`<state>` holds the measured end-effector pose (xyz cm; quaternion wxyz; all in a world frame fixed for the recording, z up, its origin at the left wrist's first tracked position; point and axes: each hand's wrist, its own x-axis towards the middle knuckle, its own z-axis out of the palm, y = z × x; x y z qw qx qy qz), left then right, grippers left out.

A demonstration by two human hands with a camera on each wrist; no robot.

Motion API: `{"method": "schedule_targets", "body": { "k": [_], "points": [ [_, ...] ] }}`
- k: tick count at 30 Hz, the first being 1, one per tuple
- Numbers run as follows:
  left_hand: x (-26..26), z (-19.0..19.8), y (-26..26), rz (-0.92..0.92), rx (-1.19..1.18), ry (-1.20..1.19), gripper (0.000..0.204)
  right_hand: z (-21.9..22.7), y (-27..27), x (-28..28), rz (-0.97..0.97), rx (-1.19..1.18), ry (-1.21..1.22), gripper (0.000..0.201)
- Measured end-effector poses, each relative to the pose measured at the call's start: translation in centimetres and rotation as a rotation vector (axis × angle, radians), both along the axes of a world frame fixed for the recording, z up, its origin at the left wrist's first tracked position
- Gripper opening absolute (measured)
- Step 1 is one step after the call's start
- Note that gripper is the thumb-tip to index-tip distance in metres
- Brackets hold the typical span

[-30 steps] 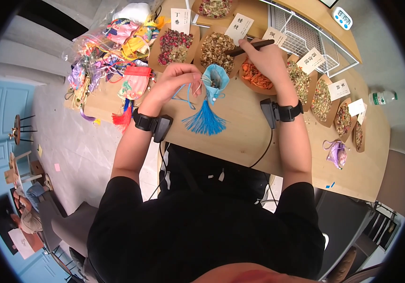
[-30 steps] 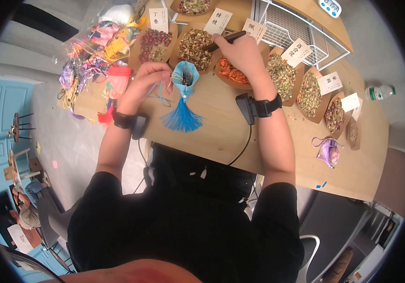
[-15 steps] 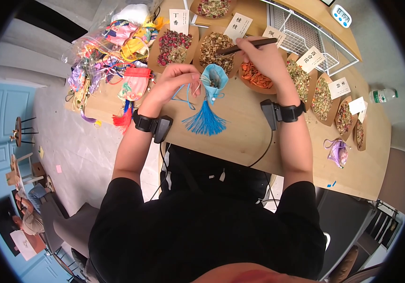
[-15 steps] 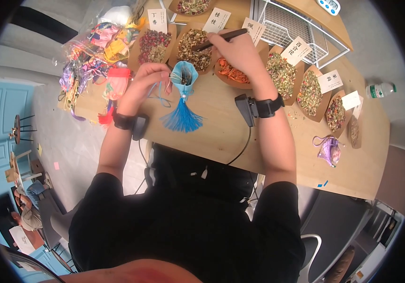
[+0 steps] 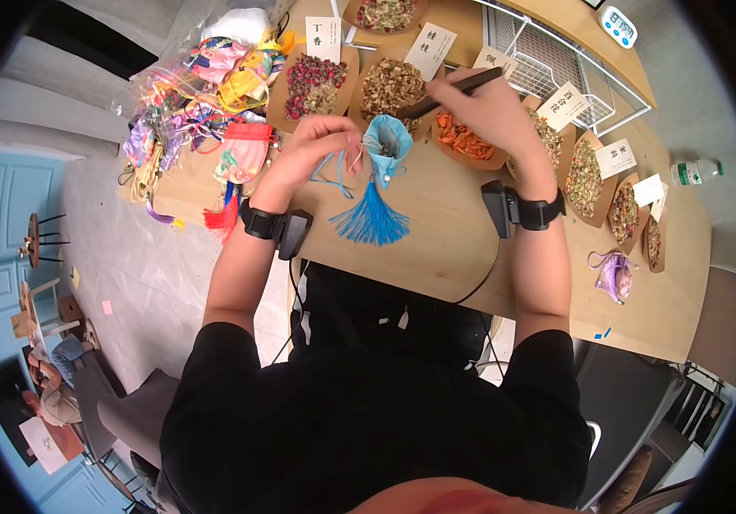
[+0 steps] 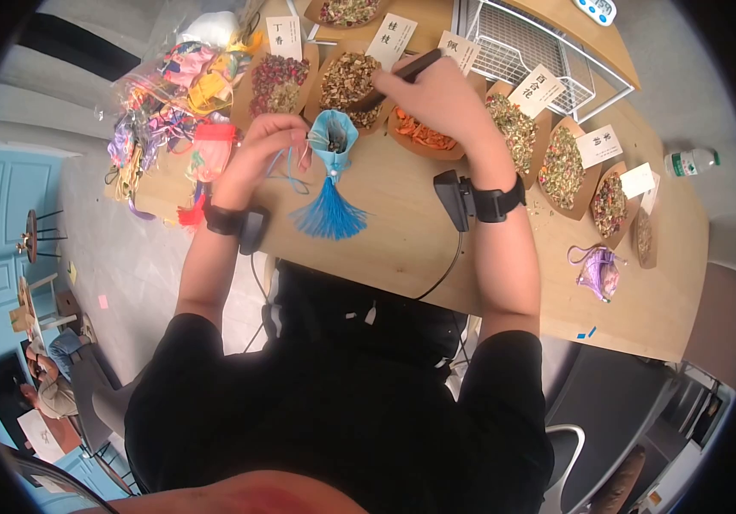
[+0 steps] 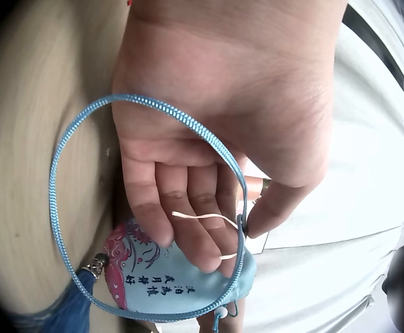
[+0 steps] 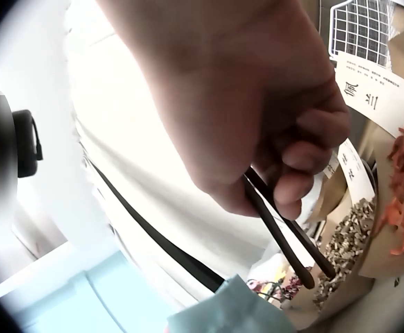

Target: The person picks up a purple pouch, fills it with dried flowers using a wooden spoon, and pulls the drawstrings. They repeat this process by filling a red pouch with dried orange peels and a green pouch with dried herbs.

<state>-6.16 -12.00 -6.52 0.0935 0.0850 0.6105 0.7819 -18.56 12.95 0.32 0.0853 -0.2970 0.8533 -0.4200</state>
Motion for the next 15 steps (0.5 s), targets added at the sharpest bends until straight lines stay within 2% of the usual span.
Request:
{"method": "schedule_targets", "body": {
  "k": [1, 5, 8, 11, 14, 15],
  "points": [
    [0.0, 0.0, 0.0, -0.001, 0.0, -0.002, 0.019, -0.3, -0.3, 0.3, 0.019, 0.053, -0.02, 0.033],
    [0.1, 0.1, -0.1, 0.0, 0.003, -0.006, 0.02, -2.5, -0.8, -0.6, 0.009, 0.065, 0.027, 0.045],
    [0.1, 0.2, -0.1, -0.005, -0.002, -0.001, 0.02, -2.2, -0.7, -0.8, -0.13, -0.01, 0.105, 0.045],
    [0.1, 0.1, -0.1, -0.01, 0.001, 0.005, 0.02, -2.5, -0.2, -1.9, -0.247, -0.016, 0.081, 0.049],
    [0.1, 0.0, -0.1, -0.012, 0.003, 0.005, 0.02, -3.9, -0.2, -2.7, -0.262, 0.035, 0.096, 0.053],
    [0.1, 0.0, -0.1, -0.013, 0.005, 0.004, 0.02, -3.9, -0.4, -2.6, -0.247, 0.04, 0.03, 0.052]
  ]
}}
